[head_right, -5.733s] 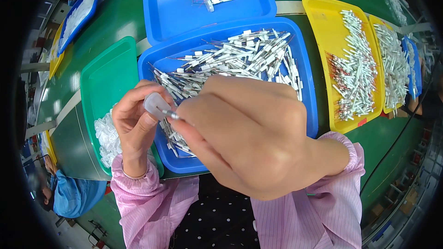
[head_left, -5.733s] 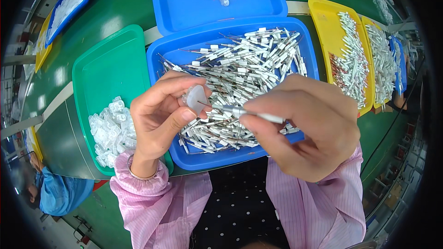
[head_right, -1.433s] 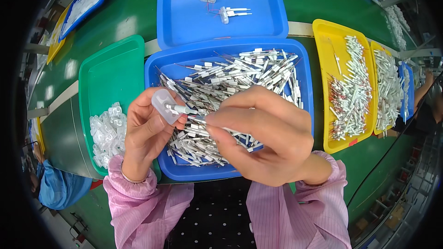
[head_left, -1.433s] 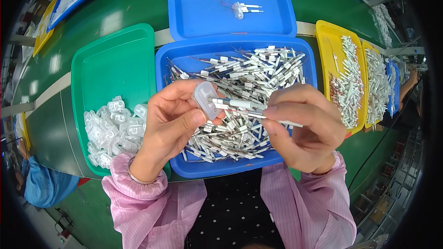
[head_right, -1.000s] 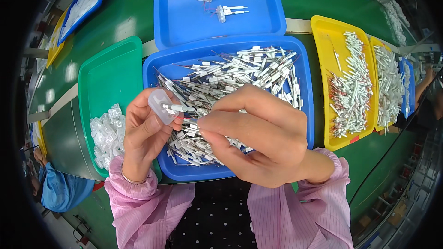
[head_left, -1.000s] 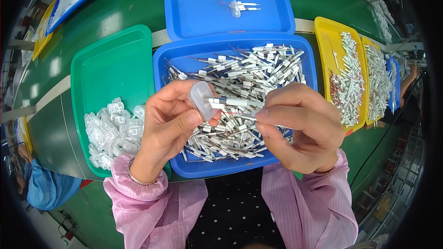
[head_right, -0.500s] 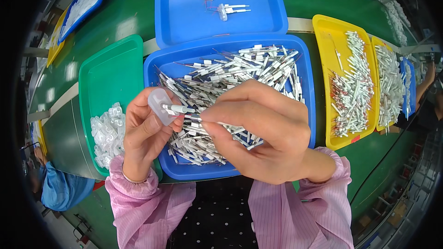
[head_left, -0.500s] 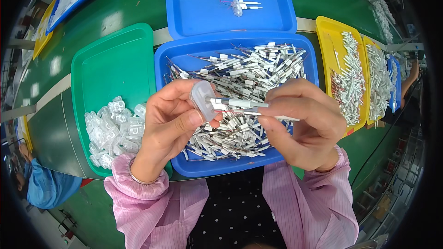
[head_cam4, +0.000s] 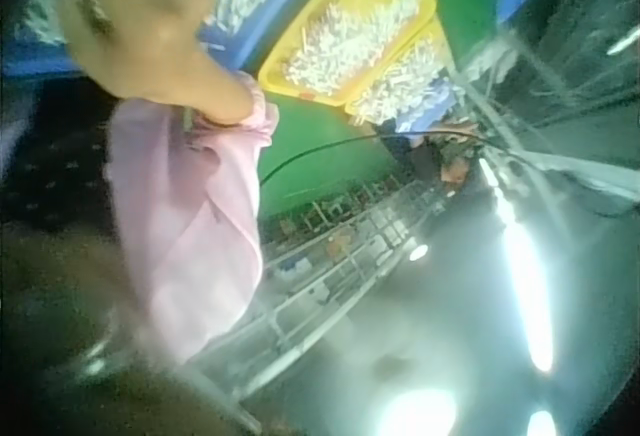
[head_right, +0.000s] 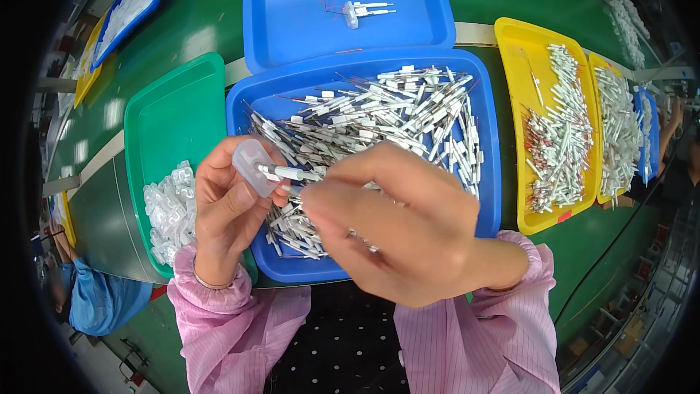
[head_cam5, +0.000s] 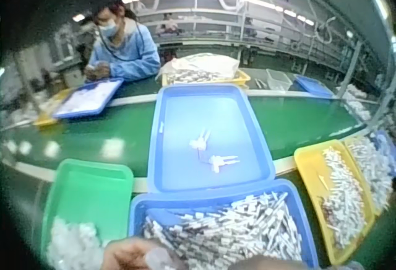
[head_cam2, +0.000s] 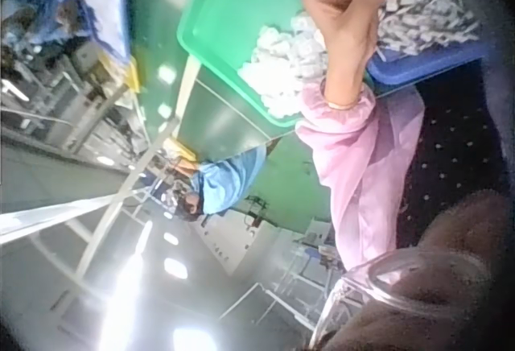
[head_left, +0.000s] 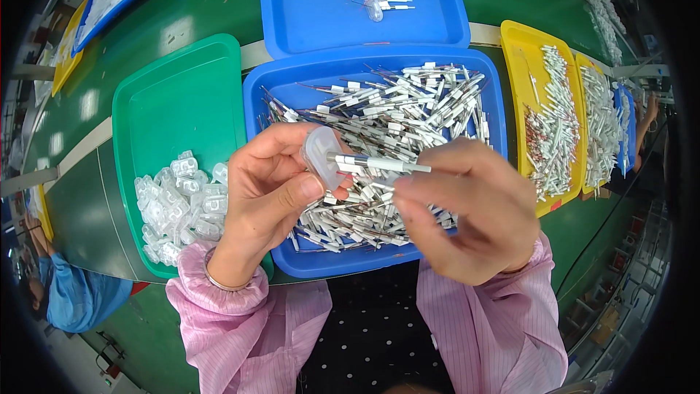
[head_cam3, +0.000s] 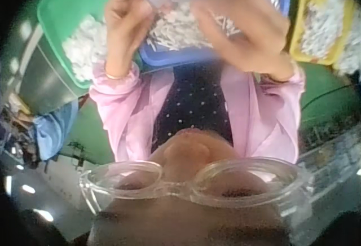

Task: The person repeatedly picks a clear plastic housing from a green tray and a white cylindrical component with wires from a blue tray, inserts the component into the housing, and places the assembled unit into a yellow tray. The process is repeated continuously throughout the clip.

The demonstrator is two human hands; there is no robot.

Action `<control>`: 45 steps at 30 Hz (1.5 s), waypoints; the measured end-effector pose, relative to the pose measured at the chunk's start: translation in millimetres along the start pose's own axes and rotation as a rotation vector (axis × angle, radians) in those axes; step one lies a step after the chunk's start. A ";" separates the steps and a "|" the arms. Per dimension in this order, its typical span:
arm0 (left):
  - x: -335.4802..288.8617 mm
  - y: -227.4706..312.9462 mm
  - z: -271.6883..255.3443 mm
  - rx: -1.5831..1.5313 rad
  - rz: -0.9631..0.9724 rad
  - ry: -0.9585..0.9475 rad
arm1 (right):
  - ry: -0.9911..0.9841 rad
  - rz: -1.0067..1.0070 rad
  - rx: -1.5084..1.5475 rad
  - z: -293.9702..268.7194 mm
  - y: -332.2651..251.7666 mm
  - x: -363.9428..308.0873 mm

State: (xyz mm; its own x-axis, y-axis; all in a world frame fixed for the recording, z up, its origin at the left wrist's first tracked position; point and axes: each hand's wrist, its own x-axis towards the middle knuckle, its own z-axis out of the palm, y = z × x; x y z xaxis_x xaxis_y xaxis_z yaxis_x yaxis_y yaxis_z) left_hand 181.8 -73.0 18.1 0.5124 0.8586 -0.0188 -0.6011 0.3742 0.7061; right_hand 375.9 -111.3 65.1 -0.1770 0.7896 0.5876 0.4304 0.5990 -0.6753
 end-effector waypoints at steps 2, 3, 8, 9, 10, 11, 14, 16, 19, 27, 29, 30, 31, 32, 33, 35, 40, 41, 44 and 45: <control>-0.7 -1.4 0.1 0.034 0.013 -0.003 | 0.013 -0.035 -0.013 4.5 0.6 -0.5; -0.8 -1.9 0.5 0.050 0.018 -0.006 | 0.012 -0.027 -0.013 5.3 0.1 -0.2; -1.6 -1.7 6.1 0.047 0.024 0.000 | 0.021 0.298 0.301 10.4 6.1 0.3; -1.5 -1.5 7.4 0.032 0.011 0.016 | 0.047 0.313 0.304 12.6 8.6 -2.6; -1.0 -2.8 7.0 0.035 0.025 0.014 | 0.073 0.327 0.308 16.1 11.8 -6.3; -0.3 -4.9 5.6 0.038 0.039 0.013 | 0.098 0.341 0.312 18.4 13.2 -7.7; -1.8 -10.3 4.9 0.024 0.065 0.029 | 0.088 0.333 0.420 22.7 14.8 -3.8; -1.6 -13.0 3.3 0.006 0.060 0.011 | 0.079 0.343 0.489 26.5 18.0 -5.1; -1.2 -13.7 -2.4 0.003 0.032 -0.025 | 0.062 0.285 0.468 26.7 20.9 -4.8; -2.4 -14.1 -5.2 0.486 0.346 -0.078 | 0.131 0.158 0.259 35.6 19.1 -11.7; -1.0 -14.0 -4.3 0.438 0.287 -0.083 | 0.169 0.137 0.221 38.8 17.7 -13.4; -2.0 -11.9 -3.9 0.423 0.264 -0.076 | 0.135 0.165 0.264 39.7 18.8 -13.6; -2.8 -10.5 -4.1 0.364 0.228 -0.098 | 0.100 0.192 0.308 37.0 21.4 -14.8; -3.4 -9.7 -4.6 0.305 0.193 -0.119 | 0.063 0.219 0.351 34.3 23.3 -15.2; -3.2 -8.6 -4.3 0.245 0.160 -0.142 | 0.034 0.199 0.323 31.5 21.8 -12.7; -4.4 -4.4 -0.2 0.350 0.207 -0.088 | -0.024 0.158 0.271 25.1 17.4 -6.0; -6.6 54.1 -15.6 1.683 0.259 0.241 | 0.023 0.572 0.135 -4.2 54.4 46.8; -15.1 63.0 -23.7 1.878 0.124 0.228 | 0.010 0.574 0.042 -14.2 82.2 61.9; -30.7 67.8 -35.0 2.067 -0.021 0.101 | -0.037 0.796 -0.205 -51.6 161.3 105.4; -34.8 64.3 -37.6 2.065 -0.023 0.054 | -0.057 0.902 -0.212 -59.3 177.1 115.0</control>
State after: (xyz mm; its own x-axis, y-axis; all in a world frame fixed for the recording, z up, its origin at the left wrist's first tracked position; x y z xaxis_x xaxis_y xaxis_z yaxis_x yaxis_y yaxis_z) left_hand 102.3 -65.6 37.5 0.4705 0.8820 -0.0266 0.8488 -0.4442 0.2867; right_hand 484.3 77.6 39.6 0.2622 0.9538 -0.1468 0.5782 -0.2771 -0.7674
